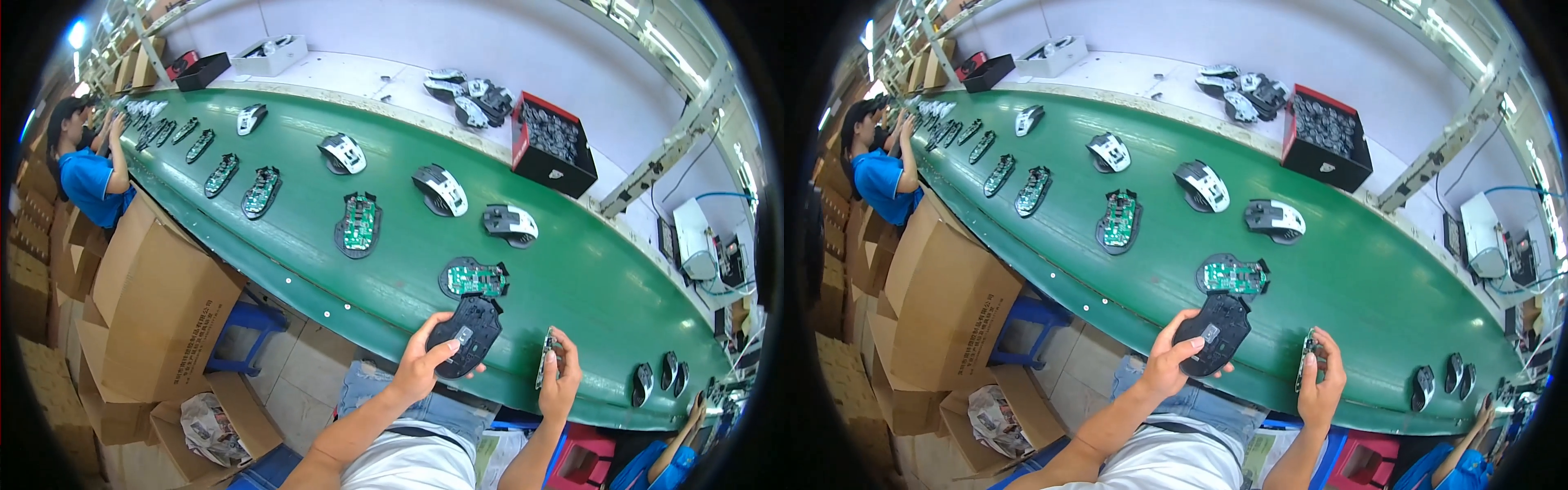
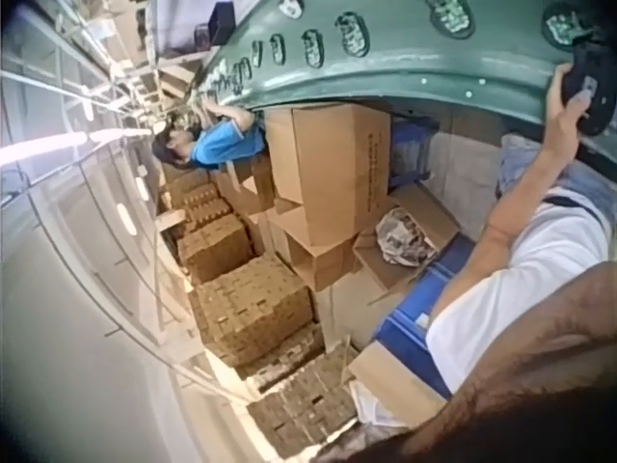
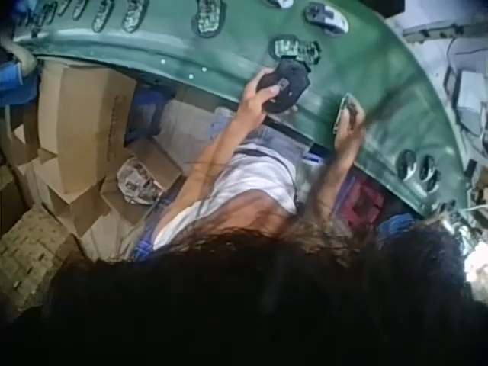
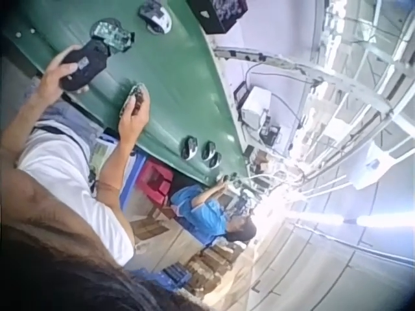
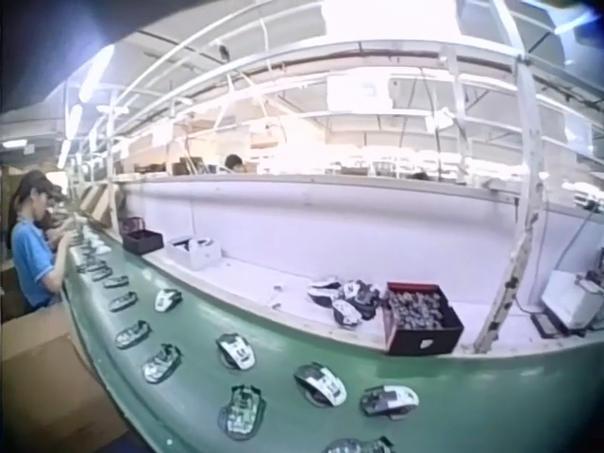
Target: The person installs a clear optical piece into a mouse bottom casing, then attaches top shells and components onto computer mouse assemblies along a conveyor belt by hand.
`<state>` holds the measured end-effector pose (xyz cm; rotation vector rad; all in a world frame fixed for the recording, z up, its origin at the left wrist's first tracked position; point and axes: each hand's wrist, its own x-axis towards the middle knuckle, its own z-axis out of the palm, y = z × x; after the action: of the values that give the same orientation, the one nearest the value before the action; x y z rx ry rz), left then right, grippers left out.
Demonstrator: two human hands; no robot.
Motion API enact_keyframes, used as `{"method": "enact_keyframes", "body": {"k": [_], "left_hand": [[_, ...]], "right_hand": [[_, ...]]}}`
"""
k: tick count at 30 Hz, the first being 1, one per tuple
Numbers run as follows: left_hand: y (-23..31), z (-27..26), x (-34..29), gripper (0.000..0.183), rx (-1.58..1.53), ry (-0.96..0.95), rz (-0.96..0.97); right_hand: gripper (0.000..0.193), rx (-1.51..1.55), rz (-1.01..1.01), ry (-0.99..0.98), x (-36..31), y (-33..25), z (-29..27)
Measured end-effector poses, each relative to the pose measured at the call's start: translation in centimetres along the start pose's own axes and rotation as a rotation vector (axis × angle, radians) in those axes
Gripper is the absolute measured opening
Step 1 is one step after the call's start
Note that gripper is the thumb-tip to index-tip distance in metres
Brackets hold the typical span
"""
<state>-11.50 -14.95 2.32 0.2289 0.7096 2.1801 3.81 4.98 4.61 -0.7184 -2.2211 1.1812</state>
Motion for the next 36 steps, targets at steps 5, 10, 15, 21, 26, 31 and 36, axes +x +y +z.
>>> {"method": "enact_keyframes", "body": {"k": [5,10,15,21,26,31,36], "left_hand": [[2.0,-1.5,0.1,0.045,-0.008,0.053,0.055],[5.1,-3.0,0.6,0.049,0.065,0.141,0.156],[7.9,-5.3,0.9,0.047,0.062,0.193,0.251],[9.9,-8.0,1.6,0.049,0.066,0.232,0.310],[11.9,-8.0,1.4,0.050,0.175,0.322,0.351],[13.2,-9.1,1.0,0.050,0.153,0.366,0.368],[13.9,-8.7,0.7,0.051,0.130,0.364,0.303]], "right_hand": [[0.033,-0.174,-0.108,-0.055,3.0,-2.9,0.9],[0.037,-0.488,-0.426,-0.191,7.2,-6.6,0.2],[0.039,-0.528,-0.726,-0.296,18.0,-10.2,6.0],[0.034,-0.843,-0.871,-0.372,35.3,-10.7,22.3],[0.043,-1.044,-0.674,-0.475,45.8,-9.9,31.5],[0.034,-0.866,-0.627,-0.432,50.2,-11.7,36.5],[0.032,-0.685,-0.780,-0.548,53.4,-13.6,39.9]]}}
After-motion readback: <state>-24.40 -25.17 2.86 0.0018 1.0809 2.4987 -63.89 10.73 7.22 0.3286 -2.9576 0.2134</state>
